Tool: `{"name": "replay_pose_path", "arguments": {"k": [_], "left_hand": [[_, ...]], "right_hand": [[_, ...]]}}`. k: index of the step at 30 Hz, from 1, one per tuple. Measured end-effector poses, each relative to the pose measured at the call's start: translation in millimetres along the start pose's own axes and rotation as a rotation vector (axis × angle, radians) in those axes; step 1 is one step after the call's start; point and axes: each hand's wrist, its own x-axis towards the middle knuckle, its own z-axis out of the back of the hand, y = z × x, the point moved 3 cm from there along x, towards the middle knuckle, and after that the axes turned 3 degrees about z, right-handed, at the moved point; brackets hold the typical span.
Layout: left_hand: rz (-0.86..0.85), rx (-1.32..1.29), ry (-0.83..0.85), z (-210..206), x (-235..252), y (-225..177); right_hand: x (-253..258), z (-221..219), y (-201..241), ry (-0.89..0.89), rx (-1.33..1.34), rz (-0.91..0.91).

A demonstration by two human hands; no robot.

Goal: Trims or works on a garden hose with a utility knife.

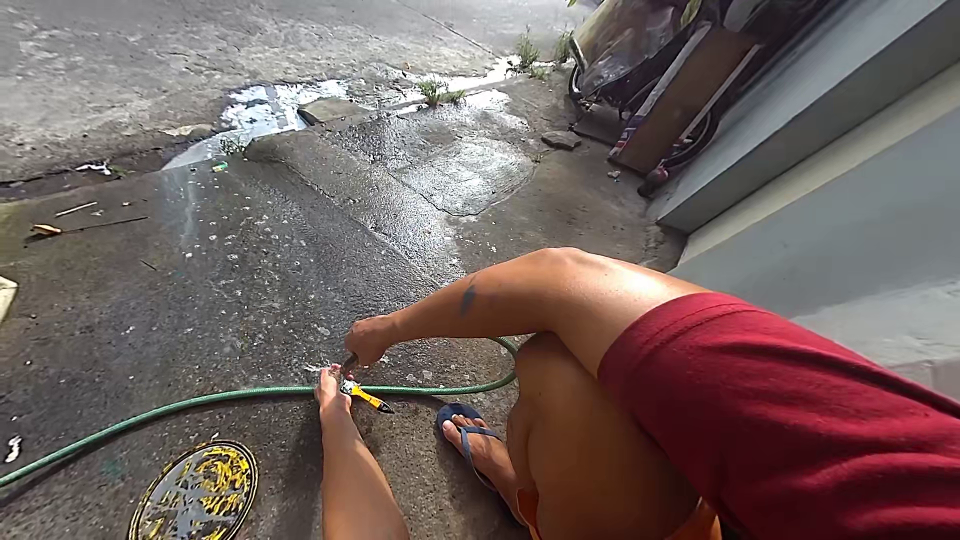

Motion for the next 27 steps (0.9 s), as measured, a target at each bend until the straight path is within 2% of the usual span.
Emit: {"name": "replay_pose_path", "arguments": {"k": [16,24,27], "left_hand": [[0.002,-0.017,-0.002,-1.0,0.1,-0.1],[-0.027,0.192,-0.091,-0.6,-4.6,2.1],[-0.028,0.183,-0.097,-0.5,-2.3,2.3]], "right_hand": [[1.2,-0.2,-0.7,-0.005,-0.005,0.027],[1.8,-3.2,-0.3,0.005,0.001,0.024],[1.6,-3.1,-0.4,0.009,0.002,0.031]]}}
